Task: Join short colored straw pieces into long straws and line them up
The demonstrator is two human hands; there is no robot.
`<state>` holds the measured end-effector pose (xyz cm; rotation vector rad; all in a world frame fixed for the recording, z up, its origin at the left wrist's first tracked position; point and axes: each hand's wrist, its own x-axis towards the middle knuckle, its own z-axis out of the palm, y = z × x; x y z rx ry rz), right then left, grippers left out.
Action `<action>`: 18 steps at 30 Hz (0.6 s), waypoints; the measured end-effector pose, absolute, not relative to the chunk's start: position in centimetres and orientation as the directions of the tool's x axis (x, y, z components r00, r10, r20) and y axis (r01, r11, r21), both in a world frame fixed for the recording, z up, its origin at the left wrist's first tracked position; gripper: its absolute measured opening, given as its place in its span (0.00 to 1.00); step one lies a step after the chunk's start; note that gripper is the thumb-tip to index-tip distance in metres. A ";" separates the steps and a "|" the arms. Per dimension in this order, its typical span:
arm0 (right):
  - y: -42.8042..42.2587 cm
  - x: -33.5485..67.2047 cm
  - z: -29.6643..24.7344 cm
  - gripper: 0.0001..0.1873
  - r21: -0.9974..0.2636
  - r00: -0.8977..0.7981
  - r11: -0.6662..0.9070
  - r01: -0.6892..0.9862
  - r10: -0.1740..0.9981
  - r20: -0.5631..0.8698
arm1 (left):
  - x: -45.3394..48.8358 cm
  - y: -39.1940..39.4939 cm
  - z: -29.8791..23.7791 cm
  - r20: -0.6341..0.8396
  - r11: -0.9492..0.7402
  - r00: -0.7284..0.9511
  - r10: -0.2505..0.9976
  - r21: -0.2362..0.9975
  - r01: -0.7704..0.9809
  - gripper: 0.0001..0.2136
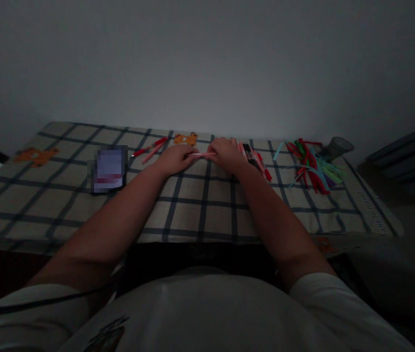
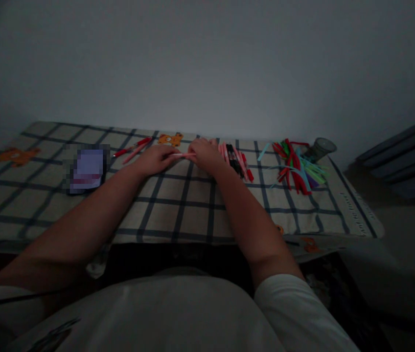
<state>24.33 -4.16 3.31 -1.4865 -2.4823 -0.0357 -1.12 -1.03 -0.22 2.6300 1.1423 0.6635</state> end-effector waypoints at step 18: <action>-4.3 24.2 3.3 0.20 -0.041 -0.471 0.483 0.874 0.867 0.164 | -1.9 -0.8 -0.1 0.365 -0.694 0.590 0.720 0.368 0.619 0.25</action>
